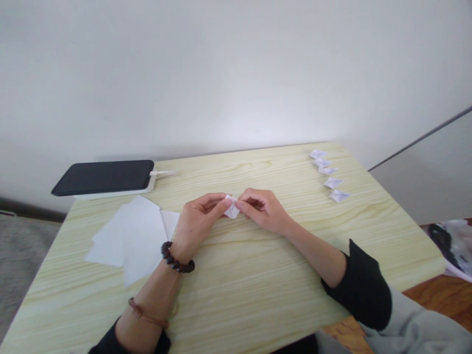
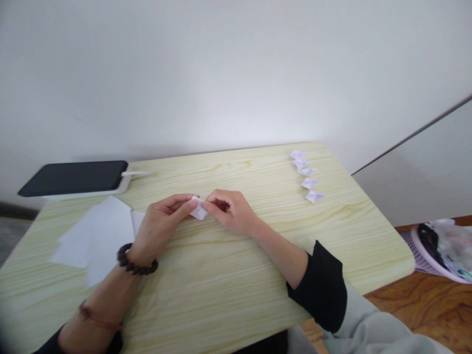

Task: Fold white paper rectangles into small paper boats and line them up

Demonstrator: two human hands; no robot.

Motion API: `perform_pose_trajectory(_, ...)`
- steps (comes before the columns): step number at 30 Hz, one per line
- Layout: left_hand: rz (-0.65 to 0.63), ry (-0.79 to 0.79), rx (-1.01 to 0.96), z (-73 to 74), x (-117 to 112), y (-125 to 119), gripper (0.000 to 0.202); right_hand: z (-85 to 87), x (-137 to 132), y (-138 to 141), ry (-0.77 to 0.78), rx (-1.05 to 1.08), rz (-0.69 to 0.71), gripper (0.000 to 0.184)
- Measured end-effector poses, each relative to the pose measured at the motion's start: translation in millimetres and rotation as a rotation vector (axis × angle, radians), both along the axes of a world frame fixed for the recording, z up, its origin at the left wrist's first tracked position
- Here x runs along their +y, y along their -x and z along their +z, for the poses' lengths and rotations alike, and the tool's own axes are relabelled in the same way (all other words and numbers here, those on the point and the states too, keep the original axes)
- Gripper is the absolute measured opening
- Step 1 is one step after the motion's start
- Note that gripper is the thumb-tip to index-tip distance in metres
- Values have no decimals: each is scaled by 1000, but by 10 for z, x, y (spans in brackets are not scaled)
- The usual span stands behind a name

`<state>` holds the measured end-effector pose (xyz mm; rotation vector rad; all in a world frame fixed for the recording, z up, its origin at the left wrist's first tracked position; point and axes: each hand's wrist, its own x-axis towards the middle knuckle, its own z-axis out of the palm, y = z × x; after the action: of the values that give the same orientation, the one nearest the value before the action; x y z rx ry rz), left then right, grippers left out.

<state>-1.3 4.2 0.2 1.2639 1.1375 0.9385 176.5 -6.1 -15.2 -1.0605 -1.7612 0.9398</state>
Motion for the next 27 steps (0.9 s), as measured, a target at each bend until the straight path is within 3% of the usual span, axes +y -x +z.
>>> perform_pose_trajectory(6,41,-75,35,-46,11,-5,24,30,-25,22,-65,-81,28,21)
perform_pose_trajectory(11,66,-33,36,-36,14,-12,28,3,-19,33,29,-36,0,24)
perform_pose_trajectory(17,-34,20,-40,-4,17,-19,44,-22,-6,33,85,78,-82,25)
perform_pose_trajectory(21,-66,11,54,-14,22,-4,28,-14,-14,36,37,0,-84,23)
perform_pose_trajectory(27,-123,32,91,8,45,35,25,-10,-13,45,-2,-77,-92,24)
